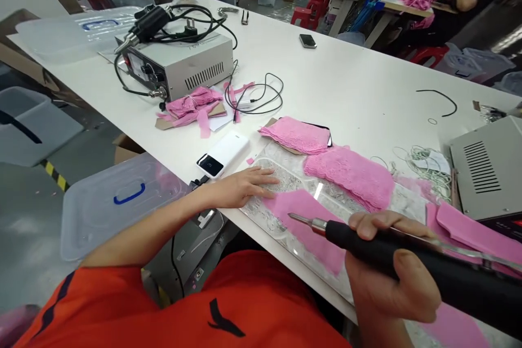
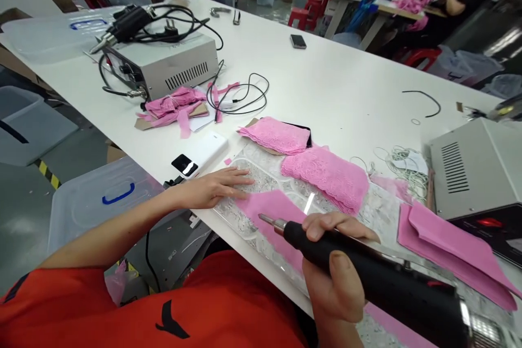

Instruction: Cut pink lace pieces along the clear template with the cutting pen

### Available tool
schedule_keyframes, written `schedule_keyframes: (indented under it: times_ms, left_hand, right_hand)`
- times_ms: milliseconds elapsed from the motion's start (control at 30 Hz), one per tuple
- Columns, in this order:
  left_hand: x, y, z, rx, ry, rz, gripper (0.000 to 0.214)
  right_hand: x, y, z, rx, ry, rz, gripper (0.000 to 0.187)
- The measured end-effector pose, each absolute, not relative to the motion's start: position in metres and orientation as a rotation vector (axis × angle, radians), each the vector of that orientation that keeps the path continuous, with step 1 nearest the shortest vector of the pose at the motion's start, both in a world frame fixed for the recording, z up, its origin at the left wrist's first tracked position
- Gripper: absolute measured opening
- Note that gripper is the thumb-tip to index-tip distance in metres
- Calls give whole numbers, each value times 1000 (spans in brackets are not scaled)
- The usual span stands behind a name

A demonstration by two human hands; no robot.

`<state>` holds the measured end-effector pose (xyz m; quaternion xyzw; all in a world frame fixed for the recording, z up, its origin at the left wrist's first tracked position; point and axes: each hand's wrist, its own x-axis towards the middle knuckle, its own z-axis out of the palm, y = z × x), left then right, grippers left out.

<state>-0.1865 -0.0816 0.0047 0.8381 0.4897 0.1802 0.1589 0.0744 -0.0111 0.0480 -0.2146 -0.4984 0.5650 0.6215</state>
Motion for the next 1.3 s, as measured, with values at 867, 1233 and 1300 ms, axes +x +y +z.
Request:
schedule_keyframes:
  times_ms: [867, 1233, 1300]
  left_hand:
    - [-181, -77, 2, 2442, 1483, 334, 60]
    - [-182, -77, -2, 2453, 1455, 386, 56]
    - [-181, -77, -1, 2445, 1461, 381, 57]
  right_hand:
    - [21, -19, 42, -356, -1347, 1299, 15]
    - [16, -20, 41, -369, -1350, 1295, 15]
    - [16, -19, 41, -376, -1355, 1283, 15]
